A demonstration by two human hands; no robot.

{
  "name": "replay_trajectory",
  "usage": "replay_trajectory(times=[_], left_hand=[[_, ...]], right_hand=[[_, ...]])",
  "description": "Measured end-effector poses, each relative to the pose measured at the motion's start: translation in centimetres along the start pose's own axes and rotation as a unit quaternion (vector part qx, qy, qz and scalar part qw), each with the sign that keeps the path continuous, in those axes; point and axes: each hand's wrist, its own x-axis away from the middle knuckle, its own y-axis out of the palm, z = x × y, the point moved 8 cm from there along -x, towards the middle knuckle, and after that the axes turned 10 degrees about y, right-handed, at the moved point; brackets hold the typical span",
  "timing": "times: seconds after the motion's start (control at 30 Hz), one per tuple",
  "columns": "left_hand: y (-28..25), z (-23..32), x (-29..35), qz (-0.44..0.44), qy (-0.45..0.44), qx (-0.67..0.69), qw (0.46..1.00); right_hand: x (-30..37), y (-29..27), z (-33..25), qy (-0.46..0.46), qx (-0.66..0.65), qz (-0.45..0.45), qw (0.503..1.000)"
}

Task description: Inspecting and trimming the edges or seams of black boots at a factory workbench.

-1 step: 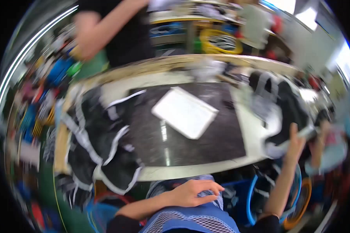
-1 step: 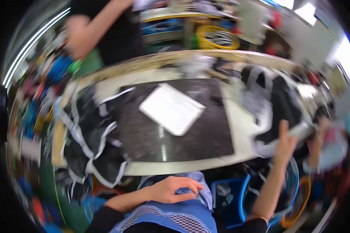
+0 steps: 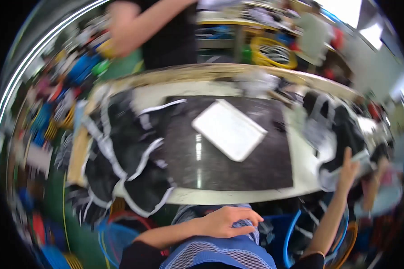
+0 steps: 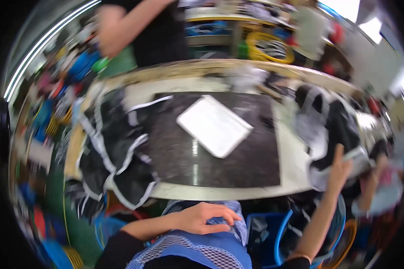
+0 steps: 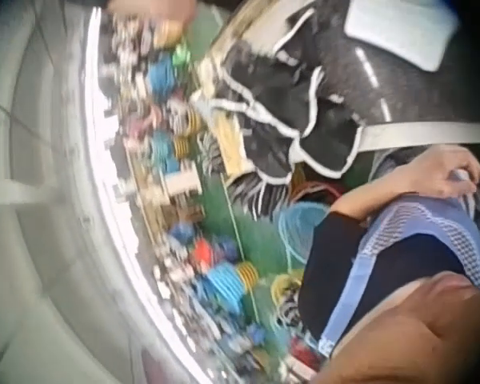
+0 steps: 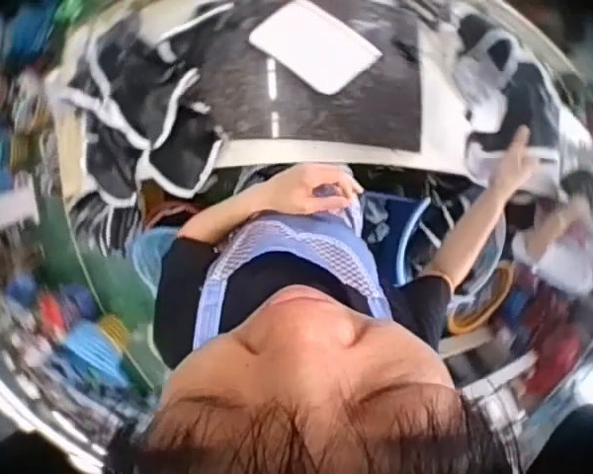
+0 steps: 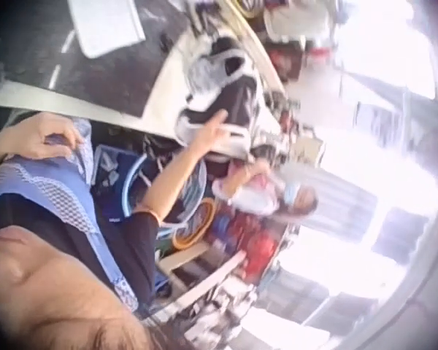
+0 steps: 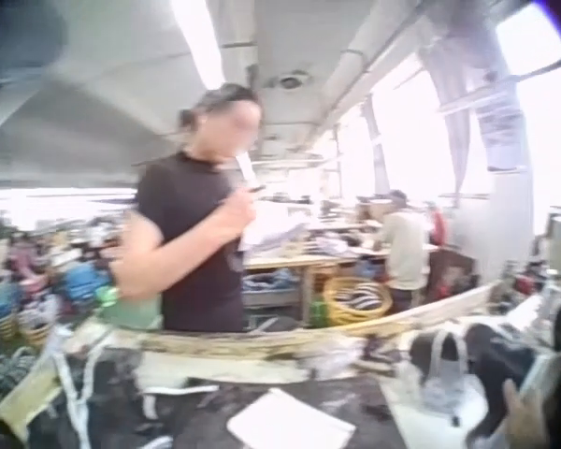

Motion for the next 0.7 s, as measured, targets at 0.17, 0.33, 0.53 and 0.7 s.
replay_trajectory(times=[0.17, 0.33, 0.53, 0.7], left_hand=[[-6.5, 4.1, 4.0, 0.149, 0.016, -0.177, 0.973], [-17.2, 9.1, 16.0, 0.424, -0.139, -0.582, 0.68], [-20.9, 6.5, 20.6, 0.442, -0.151, -0.637, 0.613], [-23.3, 12.8, 23.9, 0.58, -0.126, -0.628, 0.504]], right_hand=[[-13.1, 8.6, 13.6, 0.171, -0.155, -0.142, 0.963], [-8.2, 6.3, 10.8, -0.008, -0.026, 0.073, 0.997], [0.7, 6.2, 4.1, -0.053, -0.121, -0.017, 0.991], [5.3, 15.5, -4.0, -0.058, -0.08, -0.23, 0.968]])
